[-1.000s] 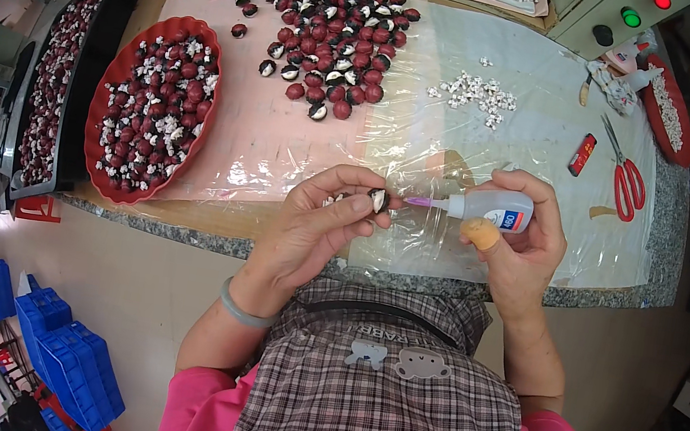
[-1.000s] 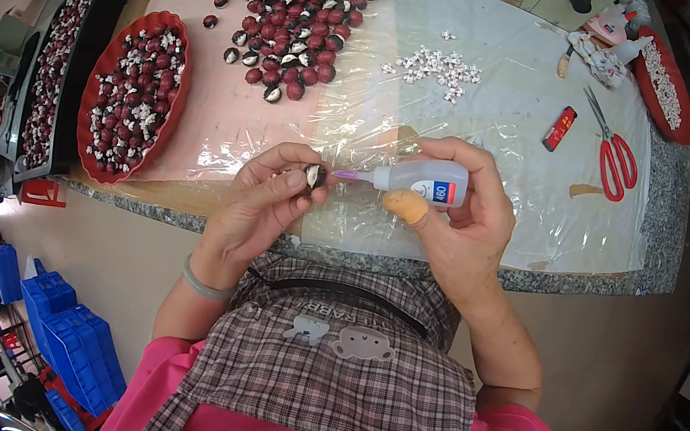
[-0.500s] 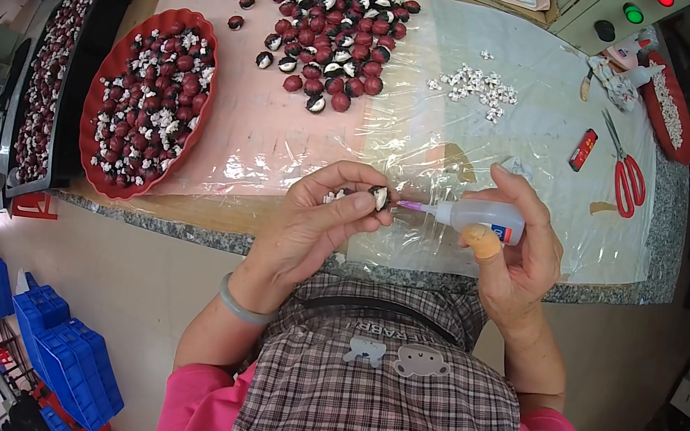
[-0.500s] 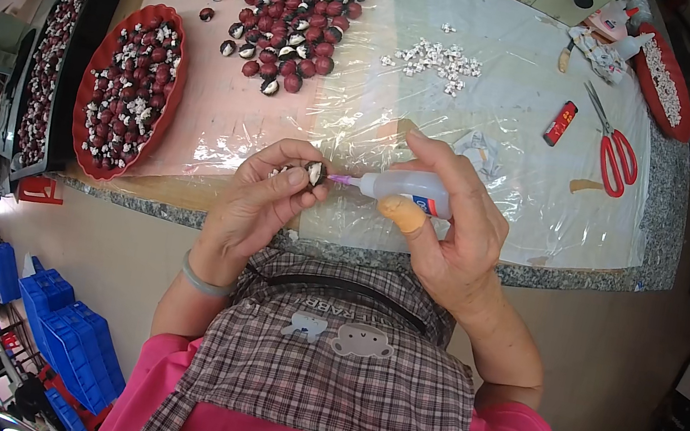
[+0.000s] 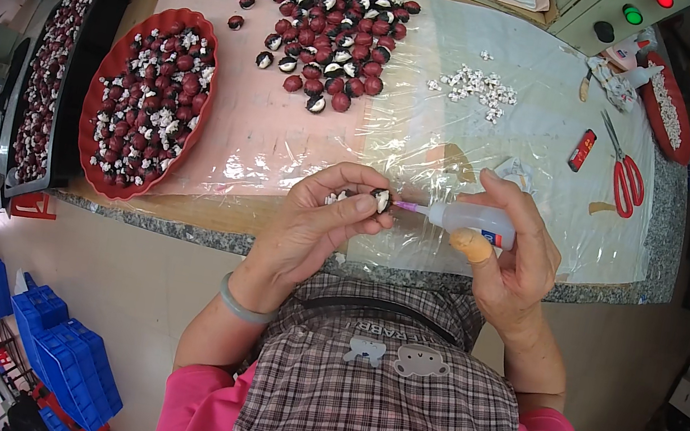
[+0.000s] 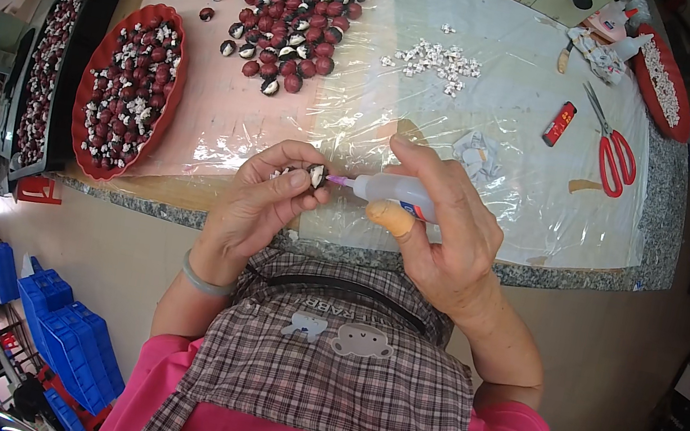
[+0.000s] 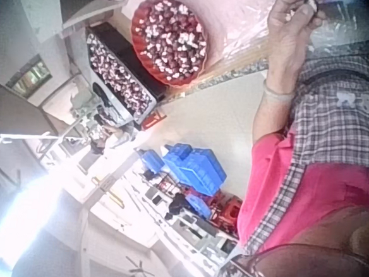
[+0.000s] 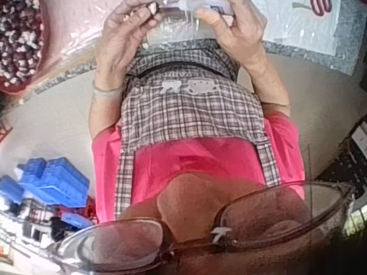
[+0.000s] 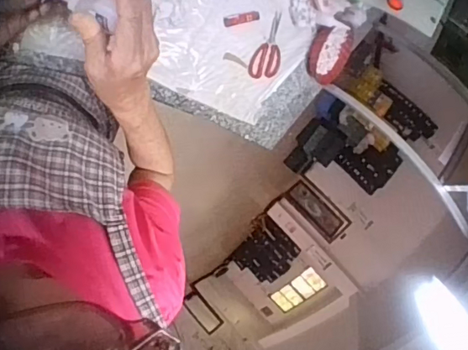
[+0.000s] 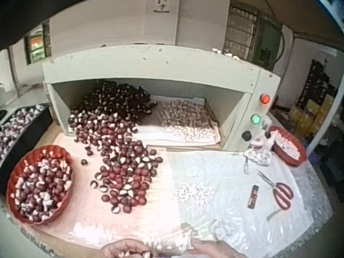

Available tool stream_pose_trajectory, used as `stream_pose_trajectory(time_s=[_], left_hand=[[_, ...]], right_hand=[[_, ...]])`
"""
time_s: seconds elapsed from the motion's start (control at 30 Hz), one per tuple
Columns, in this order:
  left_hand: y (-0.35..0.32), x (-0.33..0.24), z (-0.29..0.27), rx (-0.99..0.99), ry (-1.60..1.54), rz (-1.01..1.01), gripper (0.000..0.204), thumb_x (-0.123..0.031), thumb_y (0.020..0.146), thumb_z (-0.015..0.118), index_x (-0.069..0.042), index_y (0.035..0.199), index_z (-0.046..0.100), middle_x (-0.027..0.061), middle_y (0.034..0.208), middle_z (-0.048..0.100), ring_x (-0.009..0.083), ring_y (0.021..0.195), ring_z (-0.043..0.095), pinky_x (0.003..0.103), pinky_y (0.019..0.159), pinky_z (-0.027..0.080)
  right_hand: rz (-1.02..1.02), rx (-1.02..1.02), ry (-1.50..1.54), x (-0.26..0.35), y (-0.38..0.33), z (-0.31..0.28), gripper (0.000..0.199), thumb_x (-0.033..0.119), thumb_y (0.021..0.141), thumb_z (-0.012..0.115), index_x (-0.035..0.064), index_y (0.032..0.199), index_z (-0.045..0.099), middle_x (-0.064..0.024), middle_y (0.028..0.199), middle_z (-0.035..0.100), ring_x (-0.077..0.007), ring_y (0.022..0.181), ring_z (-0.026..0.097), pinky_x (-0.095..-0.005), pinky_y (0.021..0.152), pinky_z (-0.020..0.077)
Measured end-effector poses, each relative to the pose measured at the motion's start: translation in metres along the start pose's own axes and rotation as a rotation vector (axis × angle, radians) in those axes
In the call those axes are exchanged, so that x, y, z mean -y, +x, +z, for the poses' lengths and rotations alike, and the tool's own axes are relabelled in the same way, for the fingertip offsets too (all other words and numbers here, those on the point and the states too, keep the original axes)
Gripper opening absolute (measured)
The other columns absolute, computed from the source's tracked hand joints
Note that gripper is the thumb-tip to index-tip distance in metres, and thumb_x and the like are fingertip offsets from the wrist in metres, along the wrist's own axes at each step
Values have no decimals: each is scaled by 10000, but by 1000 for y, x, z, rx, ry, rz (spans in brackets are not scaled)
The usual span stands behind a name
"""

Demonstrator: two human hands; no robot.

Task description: Applying glue to small toy components to assemble them at a factory workbench.

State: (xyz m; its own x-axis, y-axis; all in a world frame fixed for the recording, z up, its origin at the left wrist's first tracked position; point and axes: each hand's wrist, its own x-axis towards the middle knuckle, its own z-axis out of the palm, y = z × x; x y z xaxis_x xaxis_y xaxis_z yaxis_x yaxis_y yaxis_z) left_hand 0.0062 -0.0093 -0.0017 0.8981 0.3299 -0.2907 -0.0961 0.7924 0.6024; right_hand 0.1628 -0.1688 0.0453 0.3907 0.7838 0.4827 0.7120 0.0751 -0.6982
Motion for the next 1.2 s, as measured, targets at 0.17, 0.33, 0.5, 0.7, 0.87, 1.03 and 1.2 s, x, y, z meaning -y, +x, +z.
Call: stream_pose_trajectory(time_s=[0.17,0.33,0.5,0.7,0.87,1.03,1.2], left_hand=[[-1,-2,-1,21,30,-15,232,-38,920,598,13,1146,593,97,1016,641,155,867,657,231,767,543],[-4,-5,2,-3,27,-3,283,-60,926,592,12,1200,583,99,1024,650,112,805,604,220,723,503],[-6,-7,-1,-41,-13,5,332,-29,904,599,57,1222,554,185,1057,640,147,857,629,223,783,540],[-6,-8,-5,1,-43,20,293,-27,927,575,25,1215,569,174,1078,653,149,888,658,229,812,547],[-8,-9,-8,-36,-39,12,299,-25,923,581,26,1217,566,172,1075,654,150,883,663,224,802,554],[-10,-11,-5,-59,-31,-8,291,-28,921,585,29,1206,575,165,1074,654,148,884,662,227,808,554],[-10,-10,-7,-47,2,18,296,-39,925,585,16,1215,574,153,1073,655,149,901,658,236,826,547]], right_hand=[[112,-40,126,0,-1,-3,429,71,820,719,-40,1201,555,-170,997,661,-217,793,675,-283,675,532],[471,-96,714,-16,-1,-13,373,12,852,676,-5,1188,516,-139,1036,628,-154,751,633,-251,632,522],[586,-130,932,-41,18,-11,420,14,841,671,-8,1211,475,-121,1100,572,-173,805,650,-244,663,540],[739,25,672,-61,51,4,402,106,815,705,53,1158,501,-62,890,620,-115,714,601,-234,620,482],[466,226,-116,-61,93,20,228,109,790,711,-2,938,578,-155,833,645,-261,782,676,-370,663,531],[232,228,-378,-88,102,42,242,170,789,721,-23,893,619,-208,751,639,-335,702,641,-399,664,512],[144,275,-492,-89,108,42,228,153,793,702,-34,901,627,-208,713,629,-331,636,617,-375,639,501]])
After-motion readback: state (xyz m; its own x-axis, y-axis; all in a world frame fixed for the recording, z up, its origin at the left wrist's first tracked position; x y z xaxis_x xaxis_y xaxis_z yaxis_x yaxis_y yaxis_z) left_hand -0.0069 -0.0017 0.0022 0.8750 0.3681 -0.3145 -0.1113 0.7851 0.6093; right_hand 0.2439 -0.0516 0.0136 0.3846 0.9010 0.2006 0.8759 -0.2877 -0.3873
